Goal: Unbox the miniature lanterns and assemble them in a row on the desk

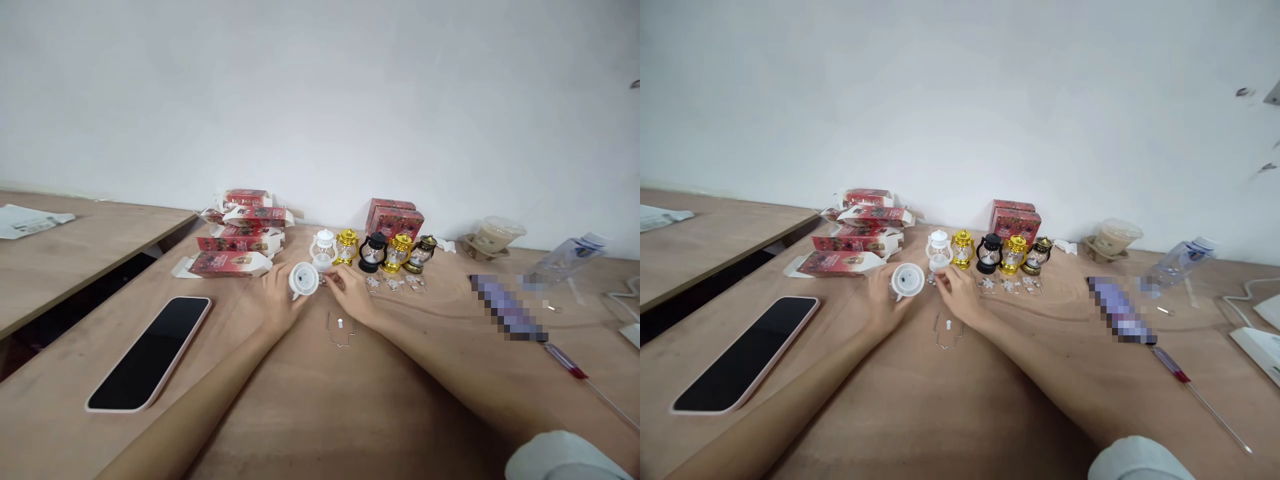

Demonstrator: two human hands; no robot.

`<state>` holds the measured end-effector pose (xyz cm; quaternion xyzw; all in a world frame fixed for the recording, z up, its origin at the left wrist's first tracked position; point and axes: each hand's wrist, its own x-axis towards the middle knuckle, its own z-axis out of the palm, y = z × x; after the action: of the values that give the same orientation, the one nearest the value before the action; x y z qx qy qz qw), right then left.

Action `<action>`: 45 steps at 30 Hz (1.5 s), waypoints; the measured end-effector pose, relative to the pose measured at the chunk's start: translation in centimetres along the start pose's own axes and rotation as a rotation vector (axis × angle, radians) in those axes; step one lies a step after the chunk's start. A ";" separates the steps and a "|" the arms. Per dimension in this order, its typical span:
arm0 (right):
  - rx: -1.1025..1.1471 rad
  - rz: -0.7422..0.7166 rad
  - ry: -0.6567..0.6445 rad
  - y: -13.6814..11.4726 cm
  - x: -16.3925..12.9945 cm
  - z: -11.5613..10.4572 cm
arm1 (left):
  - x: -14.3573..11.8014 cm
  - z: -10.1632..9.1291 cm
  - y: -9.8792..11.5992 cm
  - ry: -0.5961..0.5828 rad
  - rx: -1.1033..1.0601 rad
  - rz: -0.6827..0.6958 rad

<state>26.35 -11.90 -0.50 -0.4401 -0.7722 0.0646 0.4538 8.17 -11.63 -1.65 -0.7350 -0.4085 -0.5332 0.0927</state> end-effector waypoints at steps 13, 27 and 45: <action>0.168 -0.211 0.154 -2.0 -4.1 -1.8 | 0.0 -0.7 2.6 -0.256 0.089 0.408; 0.075 -0.260 0.132 -1.6 -4.5 -2.3 | 0.0 -0.9 3.1 -0.274 0.084 0.445; 0.089 -0.352 0.205 -1.8 -4.4 -2.4 | -0.1 -0.6 2.7 -0.222 -0.003 0.483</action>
<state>27.92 -16.95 -1.07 -0.2821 -0.7833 -0.0271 0.5533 9.58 -13.77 -0.66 -0.8653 -0.2281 -0.4125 0.1706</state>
